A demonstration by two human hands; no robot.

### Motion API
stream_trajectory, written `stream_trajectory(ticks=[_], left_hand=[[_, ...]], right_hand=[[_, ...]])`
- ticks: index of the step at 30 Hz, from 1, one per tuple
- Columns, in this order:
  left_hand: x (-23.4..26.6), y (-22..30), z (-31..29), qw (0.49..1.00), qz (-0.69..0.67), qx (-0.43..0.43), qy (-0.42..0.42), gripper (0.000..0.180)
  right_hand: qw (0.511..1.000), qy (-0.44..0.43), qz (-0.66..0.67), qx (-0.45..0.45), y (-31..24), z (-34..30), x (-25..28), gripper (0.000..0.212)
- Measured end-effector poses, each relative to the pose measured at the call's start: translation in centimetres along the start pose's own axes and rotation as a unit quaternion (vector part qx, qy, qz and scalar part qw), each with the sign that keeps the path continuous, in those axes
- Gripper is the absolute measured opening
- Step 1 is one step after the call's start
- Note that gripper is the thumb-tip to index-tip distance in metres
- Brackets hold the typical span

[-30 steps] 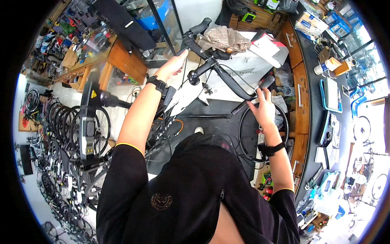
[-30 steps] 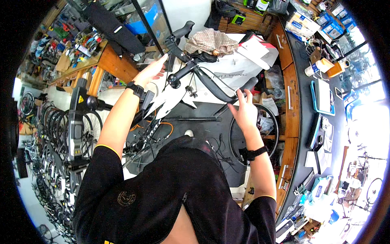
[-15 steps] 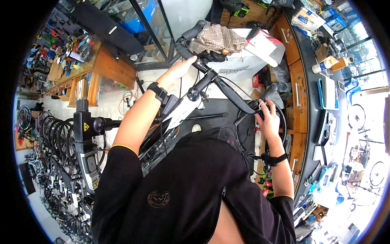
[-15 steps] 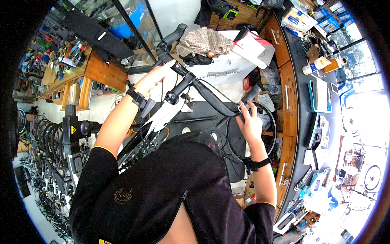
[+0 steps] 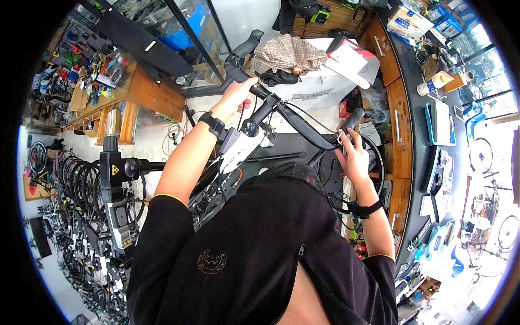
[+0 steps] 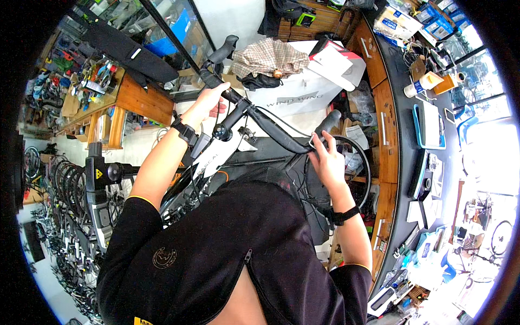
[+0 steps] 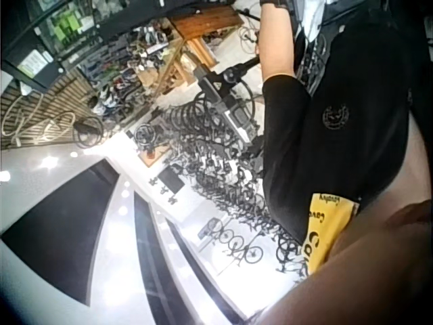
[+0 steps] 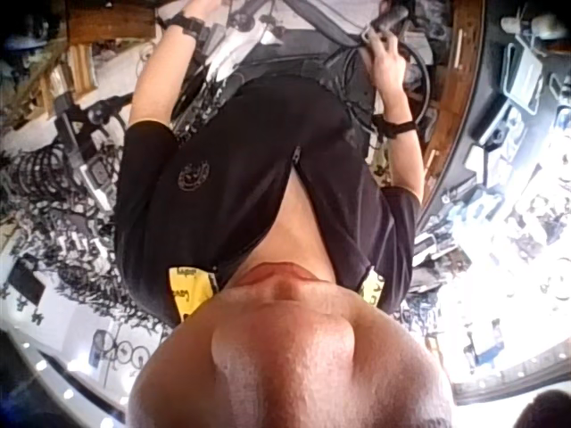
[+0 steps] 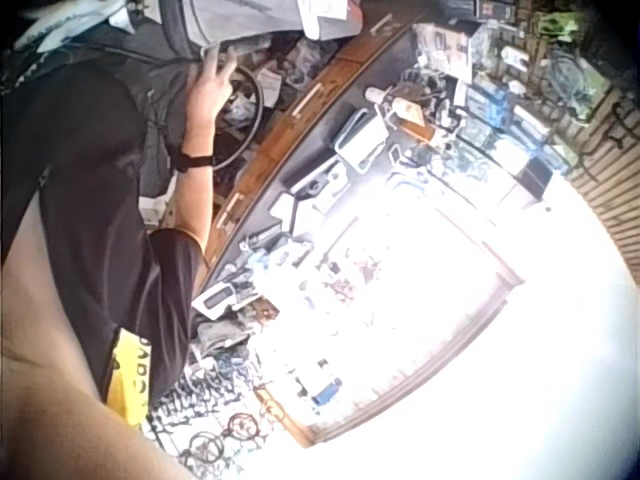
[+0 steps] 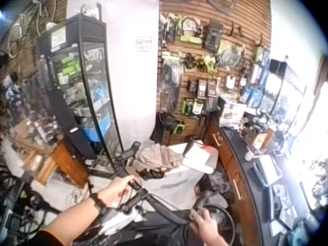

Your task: The person assembles a bicycle by attaching the handlebar to the stem, tightening bolts, and adjusting the position. They then install the brake levers and shifters, route the cables, and secure them with zip ties. Finally, they attach the brake pads and test the brakes.

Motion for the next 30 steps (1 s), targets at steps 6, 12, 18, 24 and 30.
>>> stream_trajectory(ticks=[6,12,18,24,30], left_hand=[[-0.1,0.2,0.1,0.999,-0.038,-0.022,0.006,0.056],[-0.3,0.3,0.1,0.999,-0.037,-0.032,0.0,0.049],[-0.6,0.3,0.1,0.997,-0.059,-0.04,-0.001,0.044],[-1.1,0.0,0.9,0.992,-0.113,-0.038,-0.042,0.037],[-1.9,0.8,0.4,0.982,-0.168,-0.055,-0.07,0.036]], right_hand=[[1.0,-0.002,-0.003,0.008,0.4,0.4,0.1,0.059],[1.0,-0.006,0.002,0.003,0.6,0.6,-0.1,0.058],[1.0,0.002,-0.004,0.016,0.3,0.6,0.1,0.058],[1.0,-0.008,0.001,0.004,0.4,0.6,-0.1,0.057],[1.0,0.002,0.002,0.017,0.5,0.7,-0.1,0.057]])
Point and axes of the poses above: each hand's wrist, its own z-axis towards the middle knuckle, its own x-axis out of the back of the hand, y = z × x, the point moved 10 cm from there along z, towards the middle knuckle, and after that the axes turned 1 degree about -z, right-handed, at the moved point
